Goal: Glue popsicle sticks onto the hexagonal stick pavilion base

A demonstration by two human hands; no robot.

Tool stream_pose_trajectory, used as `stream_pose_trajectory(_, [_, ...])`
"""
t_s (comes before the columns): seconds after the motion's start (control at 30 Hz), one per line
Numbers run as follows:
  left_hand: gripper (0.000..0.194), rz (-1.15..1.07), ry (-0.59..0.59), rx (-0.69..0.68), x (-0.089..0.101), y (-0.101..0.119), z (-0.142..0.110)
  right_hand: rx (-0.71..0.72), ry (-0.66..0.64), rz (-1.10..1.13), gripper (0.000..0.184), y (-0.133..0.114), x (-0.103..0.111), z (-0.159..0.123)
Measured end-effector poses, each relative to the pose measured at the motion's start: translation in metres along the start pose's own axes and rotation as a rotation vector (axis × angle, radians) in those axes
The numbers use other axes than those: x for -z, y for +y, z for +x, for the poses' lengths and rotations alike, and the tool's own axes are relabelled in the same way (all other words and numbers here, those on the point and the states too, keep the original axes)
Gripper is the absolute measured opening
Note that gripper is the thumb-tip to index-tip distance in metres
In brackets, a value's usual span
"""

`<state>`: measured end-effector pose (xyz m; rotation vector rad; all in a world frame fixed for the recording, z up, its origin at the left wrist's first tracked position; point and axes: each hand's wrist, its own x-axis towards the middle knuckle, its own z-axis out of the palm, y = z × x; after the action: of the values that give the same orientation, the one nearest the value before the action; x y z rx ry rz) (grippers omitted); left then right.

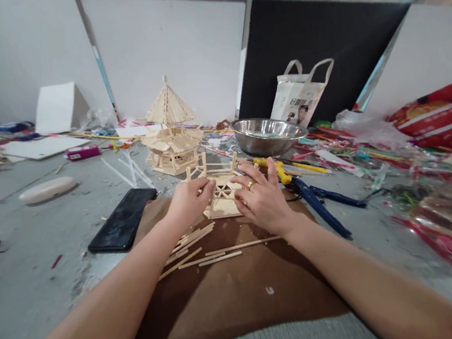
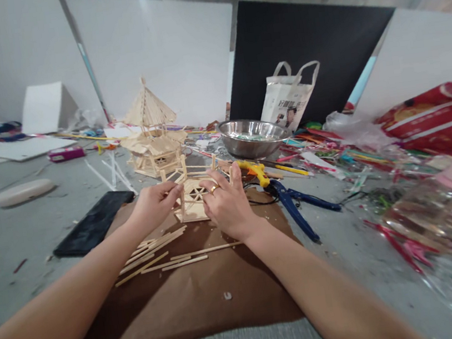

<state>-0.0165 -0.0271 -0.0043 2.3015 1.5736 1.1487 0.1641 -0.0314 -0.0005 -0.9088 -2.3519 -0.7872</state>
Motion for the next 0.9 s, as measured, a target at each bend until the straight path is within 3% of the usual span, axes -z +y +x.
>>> stream_pose_trajectory(0.9, [0.034,-0.050,-0.036,0.061,0.0021,0.0019,0.0011,-0.021,0.014,-0.011,0.018,0.0004,0.0017,0.0010])
